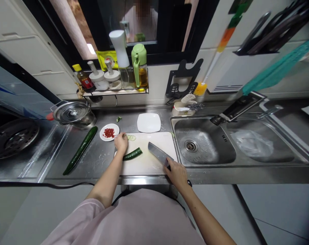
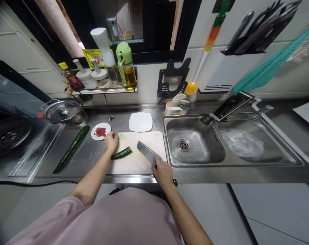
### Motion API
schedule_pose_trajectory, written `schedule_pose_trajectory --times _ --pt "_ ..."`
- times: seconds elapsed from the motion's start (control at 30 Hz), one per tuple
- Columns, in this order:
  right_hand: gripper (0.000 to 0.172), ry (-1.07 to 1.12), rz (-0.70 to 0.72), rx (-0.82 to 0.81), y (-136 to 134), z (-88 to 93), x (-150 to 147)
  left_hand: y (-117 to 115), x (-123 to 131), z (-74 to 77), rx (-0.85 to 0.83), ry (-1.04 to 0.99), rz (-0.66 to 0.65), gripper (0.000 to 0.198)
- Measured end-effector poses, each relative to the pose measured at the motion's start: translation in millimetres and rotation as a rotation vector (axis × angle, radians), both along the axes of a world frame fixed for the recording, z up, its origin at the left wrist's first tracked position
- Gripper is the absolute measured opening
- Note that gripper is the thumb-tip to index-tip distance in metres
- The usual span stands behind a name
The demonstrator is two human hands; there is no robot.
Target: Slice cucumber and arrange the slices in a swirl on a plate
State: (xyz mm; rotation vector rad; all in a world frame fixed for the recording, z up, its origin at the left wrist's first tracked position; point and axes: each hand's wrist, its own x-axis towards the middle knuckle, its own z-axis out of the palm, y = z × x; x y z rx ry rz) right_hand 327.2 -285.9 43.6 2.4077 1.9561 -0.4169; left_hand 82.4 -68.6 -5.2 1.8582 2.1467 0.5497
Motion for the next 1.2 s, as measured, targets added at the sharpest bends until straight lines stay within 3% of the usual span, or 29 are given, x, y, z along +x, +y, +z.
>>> schedule_pose_trajectory --times 0.07,0.3,0.6,0.73,0.97,1.2 --pt "0.045 0.016 0.0 0.001 1.1 -1.4 -0.5 -6.2 -2.4 0.4 0.014 -0.005 -0.004 0.027" --pt "0.041 0.059 -0.03 0.024 7.4 -1.8 -6.6 -18.3 6.3 1.2 -0.035 0.137 -0.258 0.025" --pt "0.036 0.113 -0.133 -0.082 4.1 0.1 -10.3 -10.6 8.1 -1.2 0.028 0.071 -0.259 0.025" --pt "0.035 0.142 -0.167 -0.162 7.2 -0.7 -10.2 -33.6 9.4 3.1 0.141 -0.124 -0.23 0.025" --pt "0.033 0.176 -0.093 -0.194 19.7 8.1 -18.3 -95.0 7.1 0.9 0.22 -0.221 -0.493 0.022" --pt "0.034 0.163 0.04 -0.224 26.9 23.4 -41.7 -98.5 2.8 -11.0 0.252 -0.116 -0.579 0.024"
